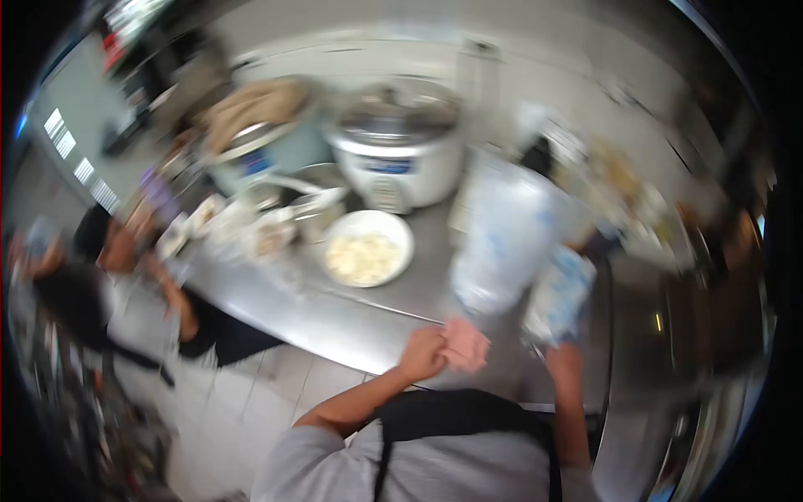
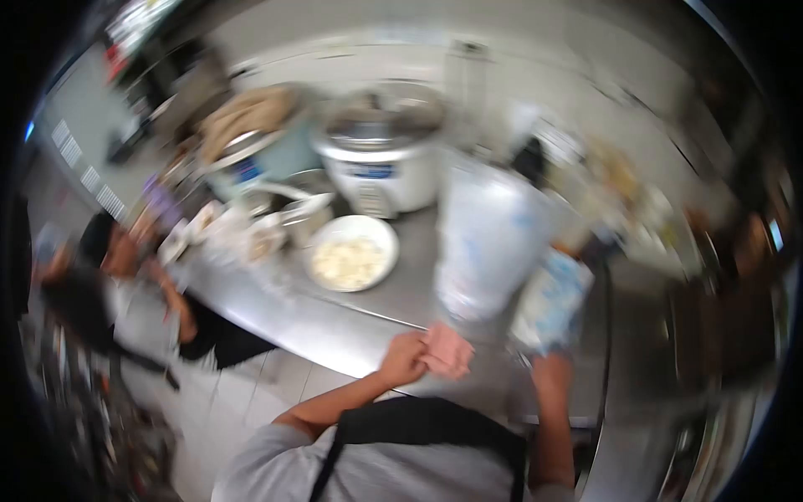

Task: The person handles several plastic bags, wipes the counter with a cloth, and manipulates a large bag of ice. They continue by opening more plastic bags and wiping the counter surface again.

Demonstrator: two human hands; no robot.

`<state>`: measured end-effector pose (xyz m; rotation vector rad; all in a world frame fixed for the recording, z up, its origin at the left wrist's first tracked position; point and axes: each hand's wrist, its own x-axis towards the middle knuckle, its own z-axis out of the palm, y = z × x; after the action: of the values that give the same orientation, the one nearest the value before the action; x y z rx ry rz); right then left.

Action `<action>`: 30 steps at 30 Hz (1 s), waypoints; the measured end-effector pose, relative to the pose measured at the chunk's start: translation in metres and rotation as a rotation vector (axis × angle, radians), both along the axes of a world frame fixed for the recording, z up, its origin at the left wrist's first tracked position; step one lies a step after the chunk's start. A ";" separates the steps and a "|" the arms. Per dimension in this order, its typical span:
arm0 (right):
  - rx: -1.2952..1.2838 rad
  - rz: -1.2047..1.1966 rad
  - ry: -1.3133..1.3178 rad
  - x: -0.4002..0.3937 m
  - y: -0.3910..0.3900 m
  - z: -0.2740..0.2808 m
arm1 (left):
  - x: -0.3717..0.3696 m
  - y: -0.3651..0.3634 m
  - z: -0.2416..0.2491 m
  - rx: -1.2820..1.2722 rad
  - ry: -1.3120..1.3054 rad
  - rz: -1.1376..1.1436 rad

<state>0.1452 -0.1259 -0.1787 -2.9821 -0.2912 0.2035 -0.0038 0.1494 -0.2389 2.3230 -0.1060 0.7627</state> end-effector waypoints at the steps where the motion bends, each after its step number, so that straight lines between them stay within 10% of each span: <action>1: -0.030 -0.033 0.109 0.004 0.010 0.007 | -0.004 -0.002 0.014 0.000 0.014 0.006; 4: -0.156 0.314 -0.348 0.051 -0.026 -0.088 | -0.008 -0.001 0.013 0.023 0.168 0.011; 12: -0.320 0.247 -0.257 0.043 -0.001 -0.037 | -0.010 -0.001 0.014 -0.022 0.148 -0.007; 18: 0.117 0.286 -0.626 0.058 -0.024 -0.069 | -0.010 -0.001 0.018 -0.024 0.176 0.004; 24: 0.610 0.210 -0.254 0.045 -0.019 -0.024 | -0.009 -0.002 0.013 0.003 0.101 0.019; 30: 0.339 0.357 -0.183 0.016 -0.005 0.045 | -0.010 -0.002 0.015 -0.003 0.107 0.012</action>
<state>0.1614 -0.1305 -0.1336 -2.5945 -0.7932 -0.0782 -0.0142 0.1471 -0.2235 2.3587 -0.0433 0.6422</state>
